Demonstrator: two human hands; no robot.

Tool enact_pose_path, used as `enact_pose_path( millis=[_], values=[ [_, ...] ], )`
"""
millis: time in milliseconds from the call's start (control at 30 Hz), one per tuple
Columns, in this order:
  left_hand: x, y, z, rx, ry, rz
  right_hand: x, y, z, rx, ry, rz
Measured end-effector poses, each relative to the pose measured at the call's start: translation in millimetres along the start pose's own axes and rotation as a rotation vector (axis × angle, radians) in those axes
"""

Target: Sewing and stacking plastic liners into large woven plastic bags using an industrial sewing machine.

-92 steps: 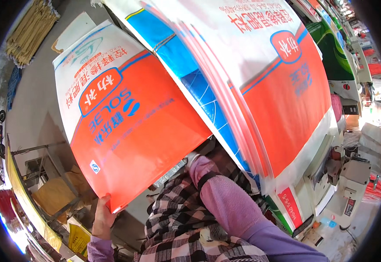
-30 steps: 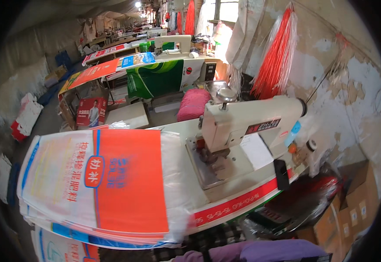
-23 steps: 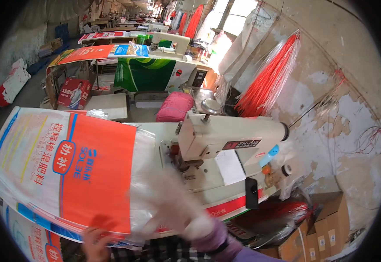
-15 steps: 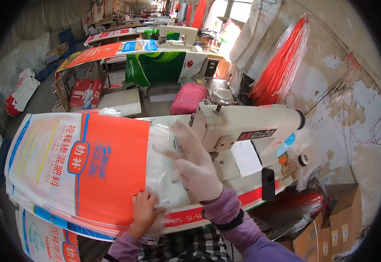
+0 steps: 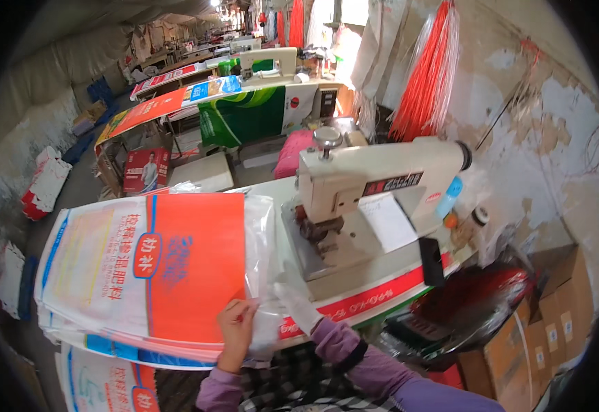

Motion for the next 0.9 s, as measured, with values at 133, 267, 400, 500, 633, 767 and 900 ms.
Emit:
enact_pose_path(
  millis=[133, 267, 400, 500, 633, 767, 900],
  values=[
    [13.0, 15.4, 57.2, -0.341, 0.544, 0.005, 6.6, 5.4, 8.3, 0.417, -0.136, -0.239],
    [26.6, 11.3, 37.4, -0.331, 0.27, -0.333, 21.7, -17.3, 11.4, 0.478, -0.032, -0.324],
    [2.6, -8.6, 5.2, 0.155, -0.176, -0.141, 22.8, 5.5, 13.4, 0.262, -0.025, -0.188],
    [0.1, 19.9, 10.4, 0.258, -0.302, -0.359, 11.7, 6.1, 18.5, 0.163, 0.028, -0.032],
    [-15.2, -1.7, 11.4, 0.327, -0.253, -0.191, 18.9, 17.7, 4.5, 0.149, 0.085, 0.03],
    [-42.8, -64.6, 7.4, 1.002, -0.287, 0.235, 10.7, -32.1, 2.5, 0.773, -0.091, 0.074],
    [-32.0, -55.9, -1.1, 0.766, -0.22, 0.011, 17.5, 11.5, -69.9, 0.888, -0.783, 0.096]
  ],
)
Point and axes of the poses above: each hand's wrist, its own x-axis away from the middle knuckle, its own y-axis out of the palm, z = x × y, the point moved 6 cm from there along -x, towards the middle knuckle, and after that the axes turned 13 degrees about -y, right-handed, at the moved point
